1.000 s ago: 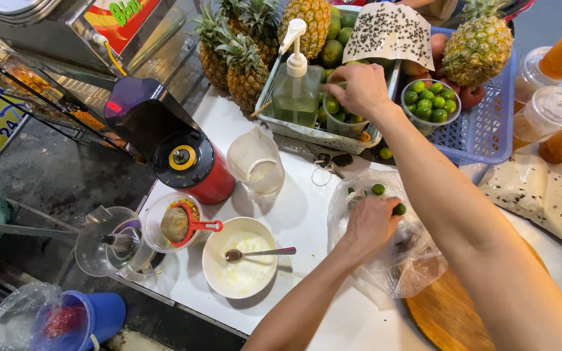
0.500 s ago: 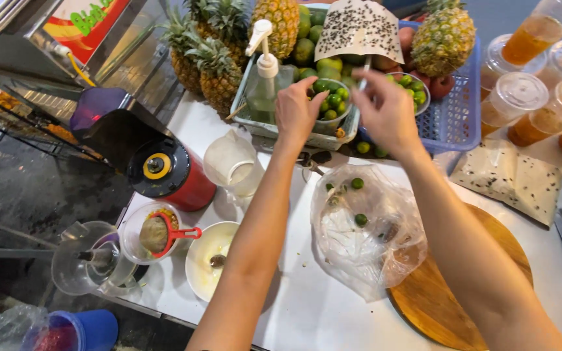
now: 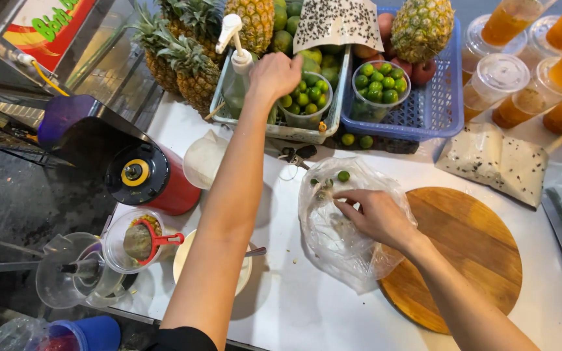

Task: Sorting and selecting small limes from a plastic bag into a container at a food stall.

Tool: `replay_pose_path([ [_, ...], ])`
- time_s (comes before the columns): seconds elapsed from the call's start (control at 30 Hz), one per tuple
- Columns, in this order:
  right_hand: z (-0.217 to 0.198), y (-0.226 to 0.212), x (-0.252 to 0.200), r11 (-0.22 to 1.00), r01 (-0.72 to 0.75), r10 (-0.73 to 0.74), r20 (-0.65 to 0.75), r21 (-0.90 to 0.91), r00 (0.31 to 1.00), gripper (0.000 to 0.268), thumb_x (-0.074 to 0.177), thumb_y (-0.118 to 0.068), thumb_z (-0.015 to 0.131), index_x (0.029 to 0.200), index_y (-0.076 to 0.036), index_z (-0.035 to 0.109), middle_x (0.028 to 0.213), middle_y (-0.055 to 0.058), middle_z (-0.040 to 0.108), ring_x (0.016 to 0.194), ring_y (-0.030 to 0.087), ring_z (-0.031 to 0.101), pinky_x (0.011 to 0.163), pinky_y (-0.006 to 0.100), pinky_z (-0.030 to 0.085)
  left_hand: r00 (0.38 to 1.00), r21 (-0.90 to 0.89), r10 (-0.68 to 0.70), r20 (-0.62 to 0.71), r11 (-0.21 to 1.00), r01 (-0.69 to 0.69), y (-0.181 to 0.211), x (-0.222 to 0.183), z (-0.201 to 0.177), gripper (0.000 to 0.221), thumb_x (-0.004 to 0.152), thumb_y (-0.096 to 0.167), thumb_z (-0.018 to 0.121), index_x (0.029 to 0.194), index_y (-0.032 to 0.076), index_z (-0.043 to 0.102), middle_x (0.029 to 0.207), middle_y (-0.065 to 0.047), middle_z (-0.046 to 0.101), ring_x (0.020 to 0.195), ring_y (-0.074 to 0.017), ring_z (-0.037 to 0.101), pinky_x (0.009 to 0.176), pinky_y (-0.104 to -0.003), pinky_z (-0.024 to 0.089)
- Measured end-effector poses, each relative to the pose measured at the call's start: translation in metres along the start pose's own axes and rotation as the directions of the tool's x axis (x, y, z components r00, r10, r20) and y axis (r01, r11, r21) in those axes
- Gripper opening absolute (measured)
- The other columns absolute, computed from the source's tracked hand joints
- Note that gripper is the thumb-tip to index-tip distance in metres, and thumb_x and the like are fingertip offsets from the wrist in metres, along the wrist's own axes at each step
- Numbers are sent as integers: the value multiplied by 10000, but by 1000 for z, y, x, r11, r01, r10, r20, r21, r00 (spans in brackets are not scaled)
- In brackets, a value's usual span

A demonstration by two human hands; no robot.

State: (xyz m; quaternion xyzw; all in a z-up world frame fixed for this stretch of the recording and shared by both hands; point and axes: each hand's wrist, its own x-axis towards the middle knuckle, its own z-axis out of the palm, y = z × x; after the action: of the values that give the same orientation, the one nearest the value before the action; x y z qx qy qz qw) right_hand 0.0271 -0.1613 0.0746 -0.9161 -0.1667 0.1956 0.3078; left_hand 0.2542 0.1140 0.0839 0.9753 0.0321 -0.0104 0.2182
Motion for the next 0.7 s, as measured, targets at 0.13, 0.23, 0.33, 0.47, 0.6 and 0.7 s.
replay_pose_path([
  [0.13,26,31,1,987,86,-88,-9,-136,996,295,944,-329,657,1142,-140,769,1080,119,756,840,287,761,801,428,595,993,27,-36,-112,999,39,-17,20,17,484,998,456,547,938,39,786,1026,-218,748,980,-428,708,914,-545,533],
  [0.23,33,36,2,956,20,-11,34,-291,999,356,932,-331,651,1233,-154,718,1164,126,694,877,335,737,811,470,583,992,-44,-56,-117,998,51,-12,11,10,380,930,407,610,904,77,797,975,-198,754,941,-403,717,892,-508,545],
  [0.33,40,46,5,944,25,-20,21,-329,1000,384,918,-317,673,1258,-141,695,1171,125,681,898,343,727,820,479,583,987,-132,-49,-153,991,29,-11,0,5,305,899,378,649,905,128,823,915,-170,775,881,-366,725,853,-464,567],
  [0.47,26,42,18,994,7,7,128,-105,992,315,900,-319,739,1161,-143,722,1145,100,697,868,229,754,793,374,655,984,-321,-113,-136,945,64,0,-21,-9,295,891,416,673,1014,182,804,786,-131,783,571,-286,737,703,-390,616],
  [0.6,-29,-8,57,976,219,-216,-131,11,968,275,881,-247,759,1129,-127,754,1062,83,765,850,193,739,772,359,620,993,-336,-42,-113,942,2,-12,-10,4,307,910,411,662,1021,164,805,746,-121,774,471,-255,696,625,-382,614],
  [0.7,-57,-33,106,953,304,-276,-416,-1,867,310,916,-291,799,1104,-51,744,948,129,771,776,204,711,713,363,577,987,-239,58,-149,967,-92,-22,-3,11,369,834,429,739,1033,118,757,736,-118,769,474,-249,719,602,-375,606],
])
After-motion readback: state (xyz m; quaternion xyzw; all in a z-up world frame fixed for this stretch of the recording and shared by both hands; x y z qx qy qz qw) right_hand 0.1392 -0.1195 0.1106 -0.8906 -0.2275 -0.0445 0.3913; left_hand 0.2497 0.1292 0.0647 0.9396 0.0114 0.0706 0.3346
